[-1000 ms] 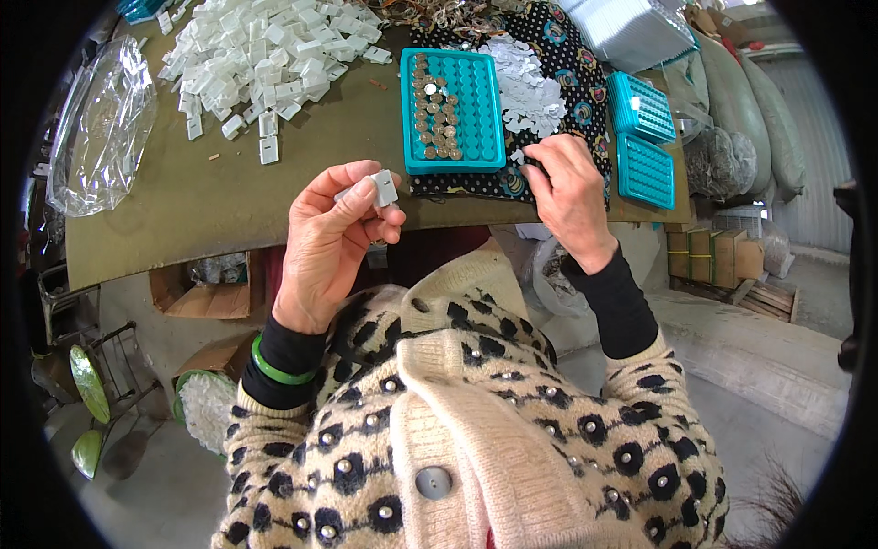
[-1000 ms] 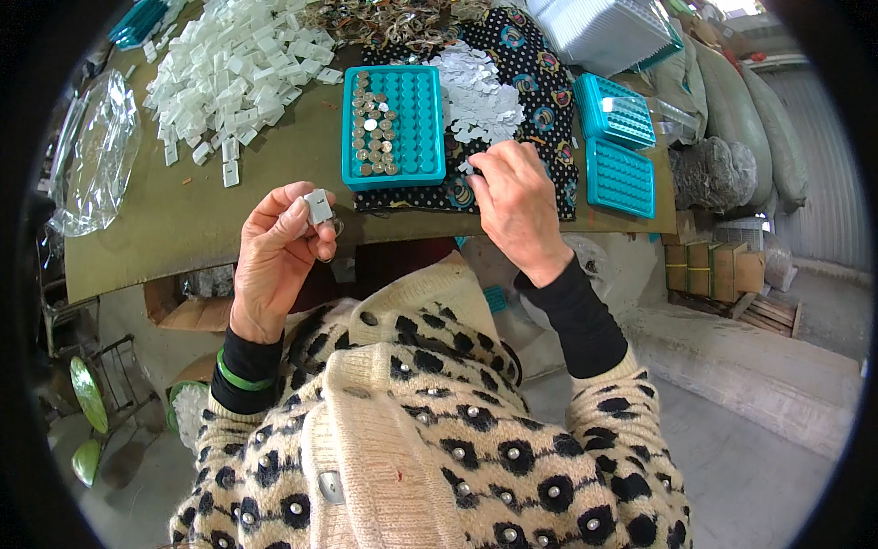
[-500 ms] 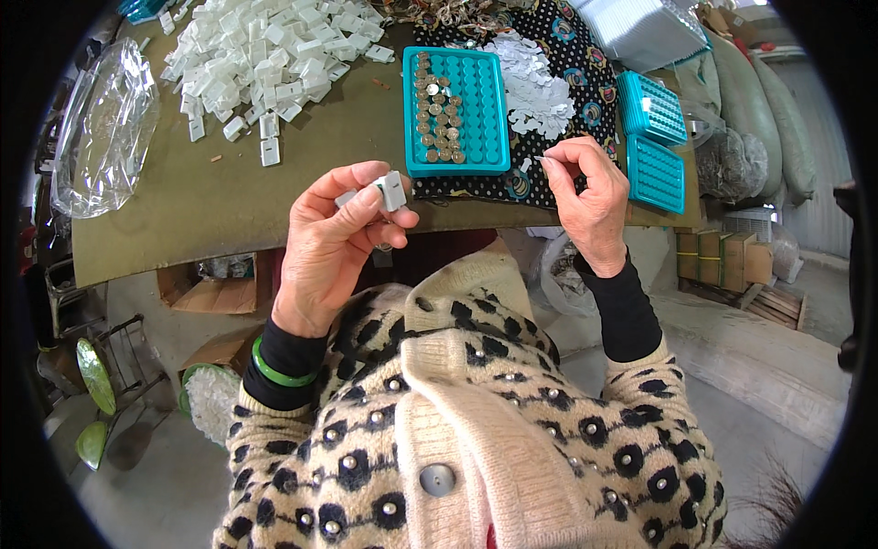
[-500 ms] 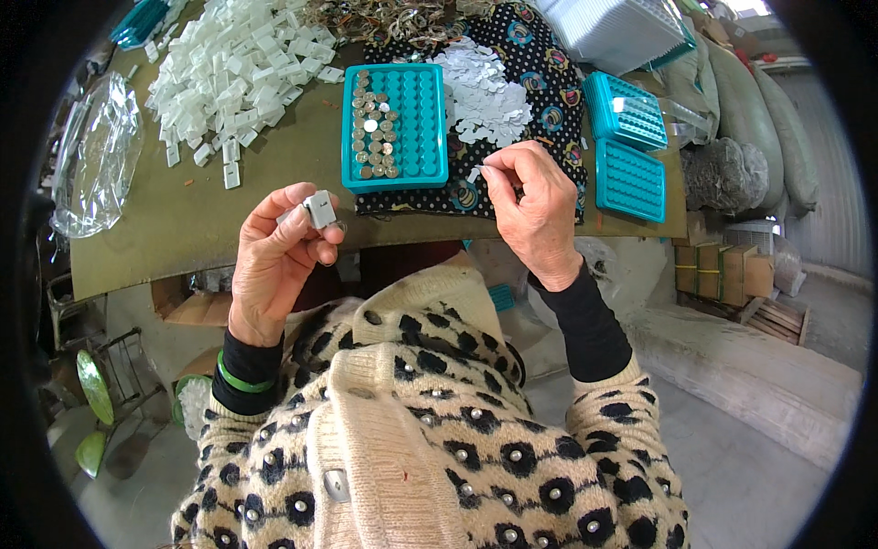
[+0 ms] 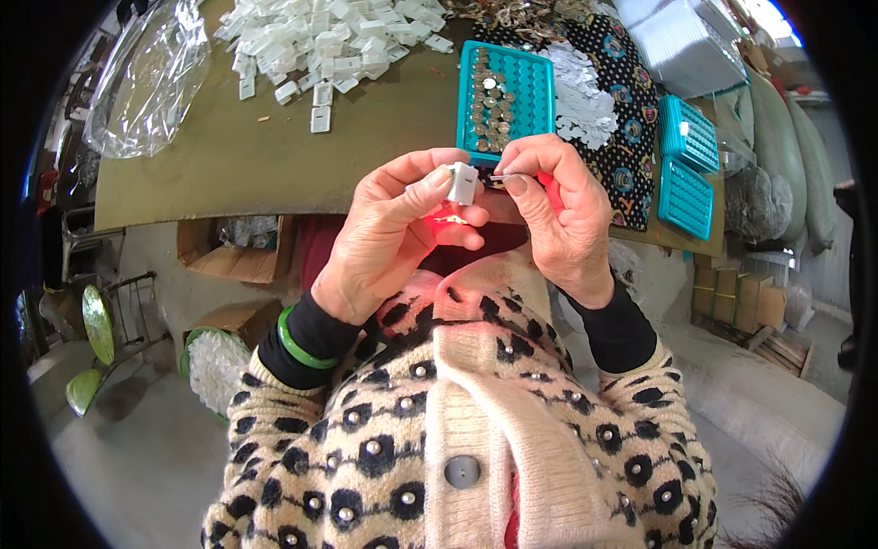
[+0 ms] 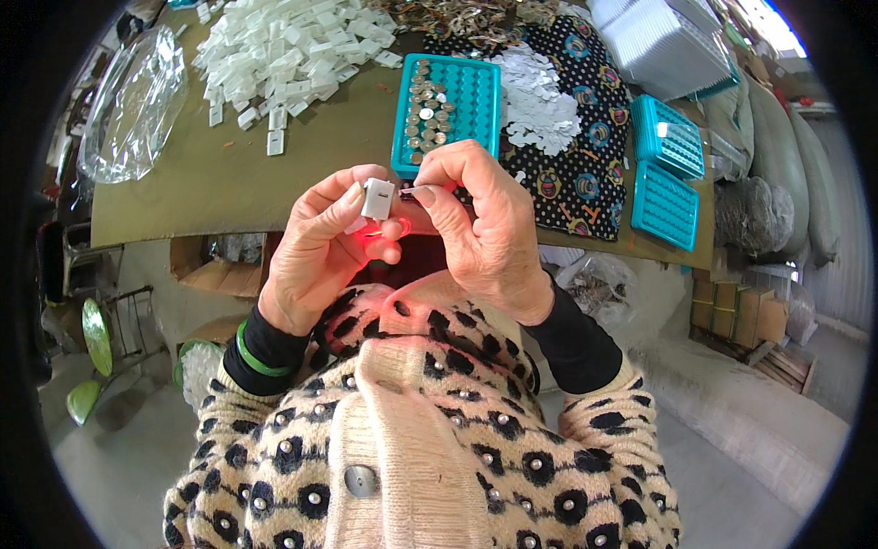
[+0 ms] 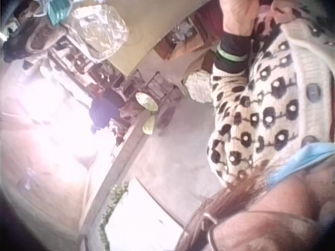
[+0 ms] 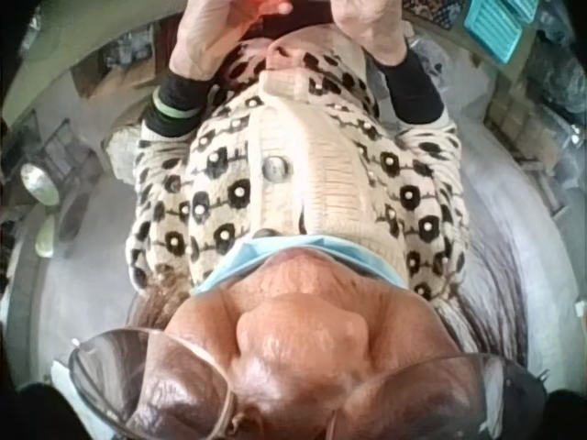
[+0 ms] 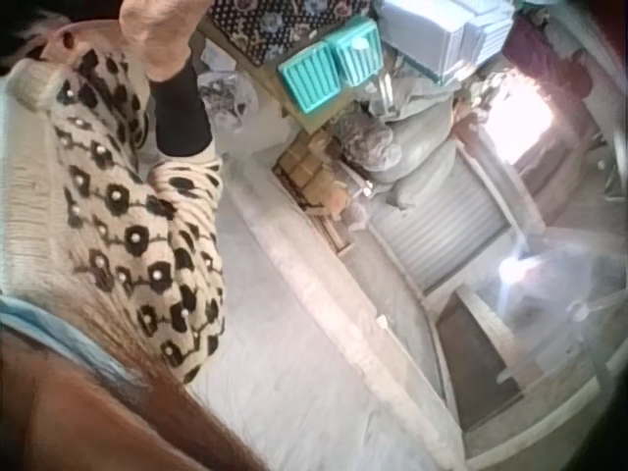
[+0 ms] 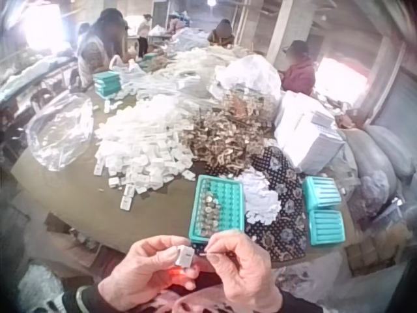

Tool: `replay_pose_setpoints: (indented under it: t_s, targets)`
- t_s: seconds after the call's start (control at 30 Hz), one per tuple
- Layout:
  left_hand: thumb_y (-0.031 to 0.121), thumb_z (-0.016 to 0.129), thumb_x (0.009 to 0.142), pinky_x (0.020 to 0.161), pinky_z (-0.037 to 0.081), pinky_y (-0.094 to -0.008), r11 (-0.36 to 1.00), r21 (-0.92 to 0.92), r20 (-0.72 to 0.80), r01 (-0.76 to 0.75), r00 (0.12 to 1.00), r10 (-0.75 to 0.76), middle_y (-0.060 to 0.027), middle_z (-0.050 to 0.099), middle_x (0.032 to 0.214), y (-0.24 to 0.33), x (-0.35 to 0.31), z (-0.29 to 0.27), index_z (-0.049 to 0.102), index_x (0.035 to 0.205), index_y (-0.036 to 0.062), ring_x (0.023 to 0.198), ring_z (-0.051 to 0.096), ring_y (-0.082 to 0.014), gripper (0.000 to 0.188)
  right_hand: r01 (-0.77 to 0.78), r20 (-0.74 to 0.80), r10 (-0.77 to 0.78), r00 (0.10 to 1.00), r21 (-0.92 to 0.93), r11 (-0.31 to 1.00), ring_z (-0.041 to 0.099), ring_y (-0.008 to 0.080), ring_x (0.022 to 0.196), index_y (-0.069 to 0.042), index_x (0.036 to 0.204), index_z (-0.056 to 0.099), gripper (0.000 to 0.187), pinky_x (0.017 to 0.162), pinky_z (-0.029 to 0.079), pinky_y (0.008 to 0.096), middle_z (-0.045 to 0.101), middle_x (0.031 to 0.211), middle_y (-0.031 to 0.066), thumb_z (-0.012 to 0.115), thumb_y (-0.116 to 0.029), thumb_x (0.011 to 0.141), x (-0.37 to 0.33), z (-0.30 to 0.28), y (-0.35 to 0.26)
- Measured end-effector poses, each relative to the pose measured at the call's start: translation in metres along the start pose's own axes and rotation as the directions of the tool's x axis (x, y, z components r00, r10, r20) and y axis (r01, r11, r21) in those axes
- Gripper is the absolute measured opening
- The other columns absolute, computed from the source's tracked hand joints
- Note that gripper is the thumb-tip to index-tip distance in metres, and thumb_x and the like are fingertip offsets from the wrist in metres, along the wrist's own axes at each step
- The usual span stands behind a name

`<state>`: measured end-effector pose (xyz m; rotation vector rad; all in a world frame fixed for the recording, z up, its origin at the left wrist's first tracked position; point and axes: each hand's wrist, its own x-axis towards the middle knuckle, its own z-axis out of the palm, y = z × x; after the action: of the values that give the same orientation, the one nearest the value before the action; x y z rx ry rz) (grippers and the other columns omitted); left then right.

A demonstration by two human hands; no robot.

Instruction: The person repeatedly picks small white plastic housings and metal contacts from a table, inserts the contacts into the housings, and places the assembled units back on the table. The person also picks up and sets down a teal plastic tray containing additional small parts.

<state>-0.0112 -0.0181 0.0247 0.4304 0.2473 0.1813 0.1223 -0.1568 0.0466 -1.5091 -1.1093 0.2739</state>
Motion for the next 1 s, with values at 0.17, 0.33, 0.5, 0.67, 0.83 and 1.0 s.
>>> replay_pose_setpoints:
  t_s: [0.17, 0.33, 0.5, 0.67, 0.83, 1.0]
  targets:
    - [0.012, 0.063, 0.095, 0.073, 0.062, -0.0409, 1.000, 0.005, -0.040, -0.014, 0.999, 0.014, -0.0107, 0.067, 0.098, 0.000, -0.005, 0.004, 0.061, 0.116, -0.0008, 0.079, 0.068, -0.0191, 0.025, 0.007, 0.037, -0.006, 0.999, -0.041, 0.999, 0.061, 0.0212, 0.077, -0.001, 0.095, 0.054, 0.009, 0.072, 0.050, 0.0299, 0.061, 0.090, 0.0104, 0.063, 0.001, 0.090, 0.003, 0.010, -0.004]
    - [0.011, 0.063, 0.095, 0.070, 0.062, -0.0393, 1.000, -0.022, -0.023, -0.015, 1.000, 0.014, -0.0112, 0.067, 0.095, -0.001, -0.008, 0.000, 0.061, 0.114, -0.0015, 0.077, 0.067, -0.0184, 0.023, 0.097, 0.082, -0.086, 0.993, -0.133, 0.986, 0.061, 0.0228, 0.075, -0.001, 0.094, 0.054, 0.010, 0.067, 0.050, 0.0303, 0.060, 0.088, 0.0108, 0.062, 0.002, 0.089, 0.005, 0.014, -0.008]
    - [0.011, 0.062, 0.095, 0.066, 0.060, -0.0369, 0.998, 0.026, -0.011, -0.057, 0.998, 0.057, -0.0117, 0.068, 0.092, -0.003, -0.009, -0.003, 0.064, 0.111, 0.0007, 0.074, 0.067, -0.0200, 0.019, 0.176, 0.078, -0.162, 0.984, -0.238, 0.955, 0.060, 0.0257, 0.070, -0.001, 0.094, 0.055, 0.010, 0.063, 0.049, 0.0319, 0.057, 0.084, 0.0115, 0.061, 0.005, 0.088, 0.005, 0.022, -0.012]
    - [0.009, 0.066, 0.092, 0.066, 0.060, -0.0333, 0.999, 0.008, -0.050, -0.034, 0.998, 0.035, -0.0114, 0.068, 0.088, 0.000, -0.016, -0.003, 0.063, 0.105, -0.0004, 0.071, 0.069, -0.0205, 0.016, 0.277, 0.079, -0.266, 0.961, -0.324, 0.905, 0.060, 0.0283, 0.069, 0.000, 0.093, 0.056, 0.010, 0.060, 0.049, 0.0348, 0.058, 0.084, 0.0134, 0.061, 0.005, 0.086, 0.004, 0.028, -0.016]
    - [0.012, 0.064, 0.094, 0.065, 0.060, -0.0352, 0.992, 0.028, -0.038, -0.122, 0.992, 0.123, -0.0100, 0.068, 0.089, -0.002, -0.017, -0.003, 0.064, 0.108, -0.0010, 0.073, 0.068, -0.0188, 0.019, 0.312, 0.027, -0.325, 0.945, -0.363, 0.878, 0.061, 0.0283, 0.071, 0.000, 0.094, 0.056, 0.011, 0.060, 0.050, 0.0342, 0.059, 0.088, 0.0147, 0.061, 0.005, 0.086, 0.000, 0.042, -0.017]
    - [0.010, 0.064, 0.094, 0.065, 0.061, -0.0348, 0.992, 0.042, -0.048, -0.122, 0.991, 0.124, -0.0109, 0.068, 0.088, 0.003, -0.020, -0.006, 0.063, 0.107, -0.0014, 0.073, 0.068, -0.0181, 0.017, 0.256, 0.145, -0.224, 0.964, -0.272, 0.927, 0.062, 0.0271, 0.076, -0.001, 0.093, 0.056, 0.013, 0.066, 0.051, 0.0329, 0.060, 0.089, 0.0137, 0.060, 0.007, 0.084, 0.008, 0.032, -0.020]
